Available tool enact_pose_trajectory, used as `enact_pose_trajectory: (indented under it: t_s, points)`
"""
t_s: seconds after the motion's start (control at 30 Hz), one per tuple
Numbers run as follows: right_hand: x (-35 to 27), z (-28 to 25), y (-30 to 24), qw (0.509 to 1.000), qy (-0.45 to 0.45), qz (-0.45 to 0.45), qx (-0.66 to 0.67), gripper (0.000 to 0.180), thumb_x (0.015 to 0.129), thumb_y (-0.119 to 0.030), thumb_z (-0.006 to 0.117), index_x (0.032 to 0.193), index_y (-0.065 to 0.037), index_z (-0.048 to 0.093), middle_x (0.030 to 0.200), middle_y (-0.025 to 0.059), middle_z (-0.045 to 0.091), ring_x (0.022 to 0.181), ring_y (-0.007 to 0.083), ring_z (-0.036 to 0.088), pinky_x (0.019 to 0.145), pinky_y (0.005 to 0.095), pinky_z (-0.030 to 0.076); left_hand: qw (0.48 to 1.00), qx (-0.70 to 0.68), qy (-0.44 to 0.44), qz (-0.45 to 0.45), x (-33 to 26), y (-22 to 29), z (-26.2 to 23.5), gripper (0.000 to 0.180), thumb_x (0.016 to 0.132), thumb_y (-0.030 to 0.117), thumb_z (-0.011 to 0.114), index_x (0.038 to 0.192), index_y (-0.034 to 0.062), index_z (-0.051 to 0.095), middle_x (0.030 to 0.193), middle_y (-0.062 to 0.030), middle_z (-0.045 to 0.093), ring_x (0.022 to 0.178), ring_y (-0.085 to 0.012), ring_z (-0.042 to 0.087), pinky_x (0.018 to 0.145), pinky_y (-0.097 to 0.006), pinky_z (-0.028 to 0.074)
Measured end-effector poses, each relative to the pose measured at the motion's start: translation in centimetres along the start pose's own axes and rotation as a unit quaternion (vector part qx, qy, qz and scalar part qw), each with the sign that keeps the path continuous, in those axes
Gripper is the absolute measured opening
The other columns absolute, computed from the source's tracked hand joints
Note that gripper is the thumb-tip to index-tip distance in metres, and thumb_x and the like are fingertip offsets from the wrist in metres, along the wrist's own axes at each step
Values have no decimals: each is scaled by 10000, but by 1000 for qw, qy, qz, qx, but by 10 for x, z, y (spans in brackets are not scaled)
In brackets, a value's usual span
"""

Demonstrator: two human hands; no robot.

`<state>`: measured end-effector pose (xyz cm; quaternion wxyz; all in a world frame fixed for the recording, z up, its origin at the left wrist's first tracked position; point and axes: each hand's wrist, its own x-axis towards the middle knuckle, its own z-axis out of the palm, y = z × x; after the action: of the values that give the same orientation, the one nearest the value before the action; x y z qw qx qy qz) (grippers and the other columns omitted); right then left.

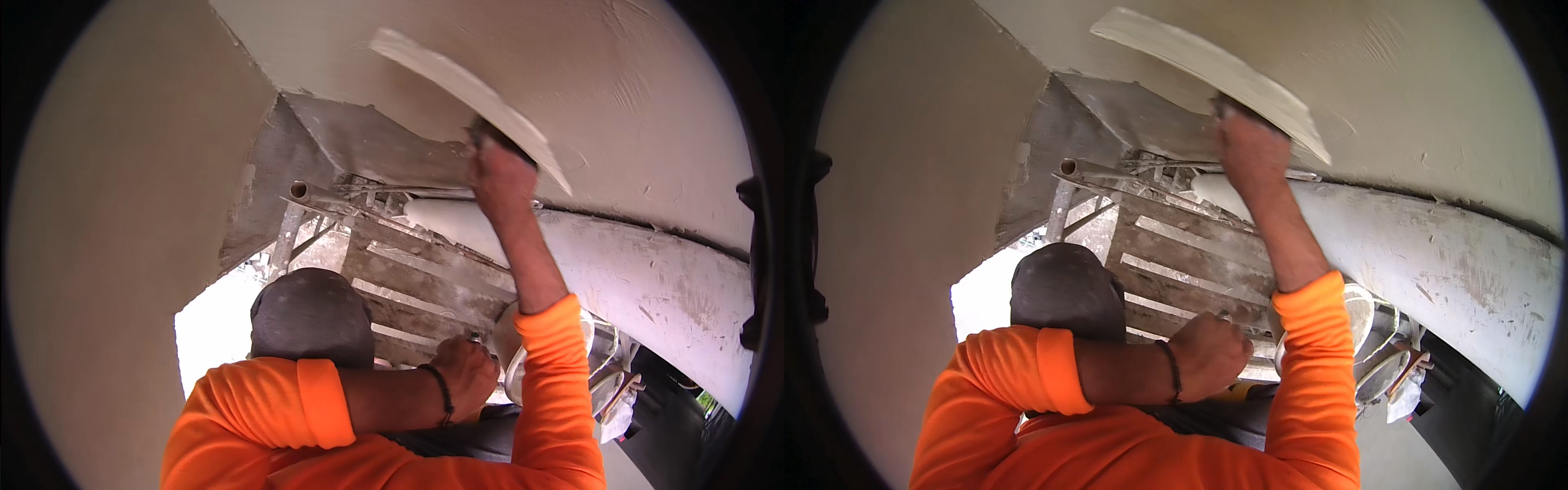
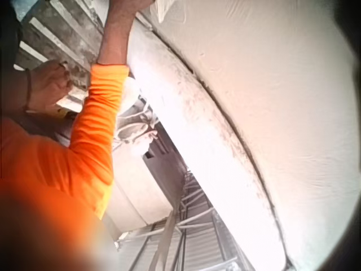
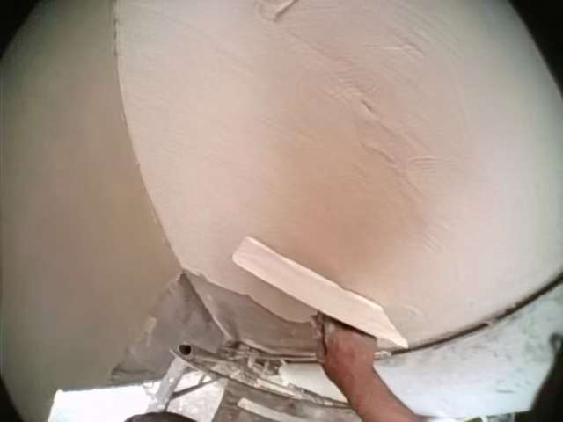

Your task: The person applies plaster to a wall using a trowel and hawk, repeatedly scooping material from a bucket and smoothing it onto the surface. The person works on a scaffold, moving along the wall to cover different sections.

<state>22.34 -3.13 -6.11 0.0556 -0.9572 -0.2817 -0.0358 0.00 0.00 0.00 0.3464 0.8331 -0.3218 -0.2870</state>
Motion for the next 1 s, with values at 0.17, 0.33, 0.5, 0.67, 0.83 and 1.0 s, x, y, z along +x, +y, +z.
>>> enact_pose_trajectory:
  t_s: [0.17, 0.33, 0.5, 0.67, 0.83, 1.0]
  points:
    - [-83, 26, 91, 987, 105, -105, -68, 405, 840, -123, 673, 1238, -59, 637, 1210, 196, 649, 1145, 411, 587, 1009, 541, 422, 1000, -5, 25, 13, 5, -1, 3, 180, 825, 167, 622, 927, 23, 657, 838, -127, 694, 801, -273, 689, 678, -402, 521]
    - [-117, 127, 133, 990, -35, -84, -112, 398, 900, -181, 597, 1284, -78, 619, 1266, 229, 632, 1165, 424, 593, 1017, 541, 446, 1000, 11, 19, 20, 13, 7, 6, 171, 830, 157, 611, 923, 18, 646, 829, -130, 670, 783, -265, 673, 676, -394, 512]
    - [-70, 157, 164, 971, -237, 16, -33, 286, 958, -261, 560, 1147, -62, 638, 1024, 236, 698, 993, 398, 670, 829, 520, 538, 999, 24, 35, 17, 15, 13, 9, 168, 828, 157, 605, 925, 23, 637, 823, -123, 654, 768, -259, 661, 668, -387, 504]
    - [-34, 106, 162, 982, -168, -69, -42, 310, 967, -323, 597, 1093, -41, 623, 906, 191, 695, 779, 419, 663, 713, 525, 535, 998, 9, 59, 20, 20, 10, 13, 144, 831, 155, 594, 907, 38, 630, 808, -111, 654, 758, -254, 659, 661, -384, 501]
    - [-53, 7, 147, 991, -128, 1, 29, 238, 950, -265, 609, 1043, -46, 625, 908, 211, 697, 842, 412, 673, 738, 517, 538, 998, 25, 65, 8, 24, 12, 21, 119, 827, 148, 594, 884, 49, 626, 802, -107, 656, 743, -262, 663, 667, -392, 502]
    - [-76, 36, 146, 958, -275, -46, -63, 208, 910, -183, 602, 1072, -54, 628, 904, 203, 706, 866, 395, 688, 776, 502, 545, 997, 8, 68, 29, 31, 8, 20, 109, 821, 145, 595, 869, 53, 626, 811, -113, 657, 749, -268, 665, 677, -399, 500]
